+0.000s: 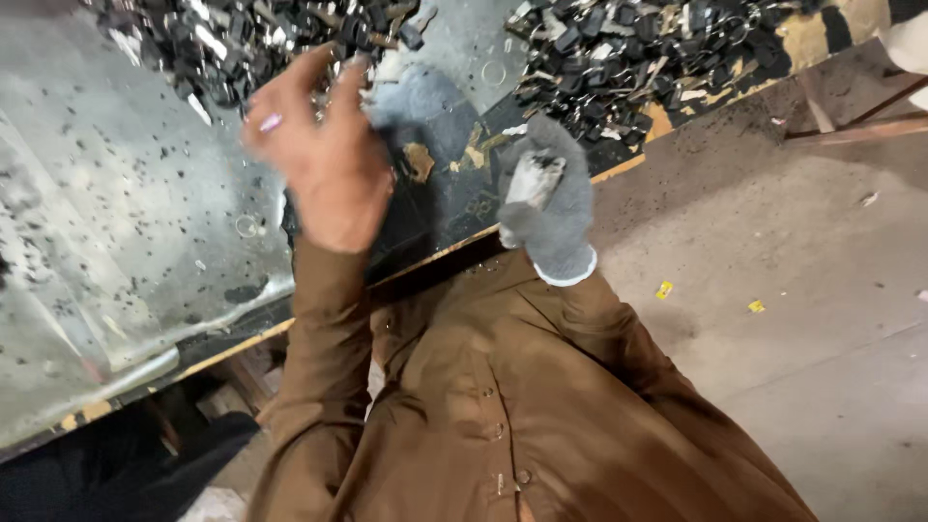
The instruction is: The person sits at a workbench covered with piles of small black key heads and metal key blades. They pick up a key head and a blade one at a time, fit the blade into the head by hand, and place the assembled key onto a growing pile, repeating this cycle throughout the episode.
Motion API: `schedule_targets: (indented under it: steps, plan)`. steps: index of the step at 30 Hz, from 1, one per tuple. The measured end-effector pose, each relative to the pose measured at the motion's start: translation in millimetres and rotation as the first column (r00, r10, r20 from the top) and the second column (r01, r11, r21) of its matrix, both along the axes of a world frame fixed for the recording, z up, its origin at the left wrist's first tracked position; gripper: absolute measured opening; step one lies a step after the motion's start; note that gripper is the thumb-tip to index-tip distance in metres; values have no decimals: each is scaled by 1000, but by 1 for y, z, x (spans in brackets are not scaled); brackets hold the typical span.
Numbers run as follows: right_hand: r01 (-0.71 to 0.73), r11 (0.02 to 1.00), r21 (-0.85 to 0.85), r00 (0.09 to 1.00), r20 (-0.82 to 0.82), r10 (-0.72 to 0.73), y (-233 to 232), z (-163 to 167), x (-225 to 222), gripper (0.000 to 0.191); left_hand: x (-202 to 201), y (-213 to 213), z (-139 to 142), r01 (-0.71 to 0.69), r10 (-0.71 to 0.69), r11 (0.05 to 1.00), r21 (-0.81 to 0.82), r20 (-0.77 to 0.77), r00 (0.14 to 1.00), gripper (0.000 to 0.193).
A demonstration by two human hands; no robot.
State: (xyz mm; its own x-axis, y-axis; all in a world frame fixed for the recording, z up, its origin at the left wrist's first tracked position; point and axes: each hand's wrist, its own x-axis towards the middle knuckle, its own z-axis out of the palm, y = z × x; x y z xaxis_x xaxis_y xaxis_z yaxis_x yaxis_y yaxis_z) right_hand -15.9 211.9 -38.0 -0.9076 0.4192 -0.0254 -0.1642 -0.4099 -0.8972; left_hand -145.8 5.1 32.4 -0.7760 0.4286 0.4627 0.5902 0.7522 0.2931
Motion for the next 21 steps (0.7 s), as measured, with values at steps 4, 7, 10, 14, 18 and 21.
schedule_targets:
  steps: [4,7,10,14,18,21]
  plan:
    - [-64,993,99,997,-32,67,-2,-3,2,90,-35,108,-11,447,-463,866,226,18,886,45]
    - [-87,996,35,996,20,86,-2,3,3,89,-49,139,-10,367,-368,925,94,-16,930,23]
    - [-45,910,412,999,6,47,2,8,2,83,-27,99,-4,394,-417,871,295,16,909,21]
    - [16,635,772,994,-79,71,0,11,-6,64,33,28,0,287,-361,913,290,249,899,19]
    - [-157,605,781,970,8,241,-16,24,-14,57,84,-1,-7,147,-438,797,586,393,808,32]
    - [-270,527,806,931,79,355,-22,46,-16,57,105,-9,-14,-214,-446,637,741,580,681,52]
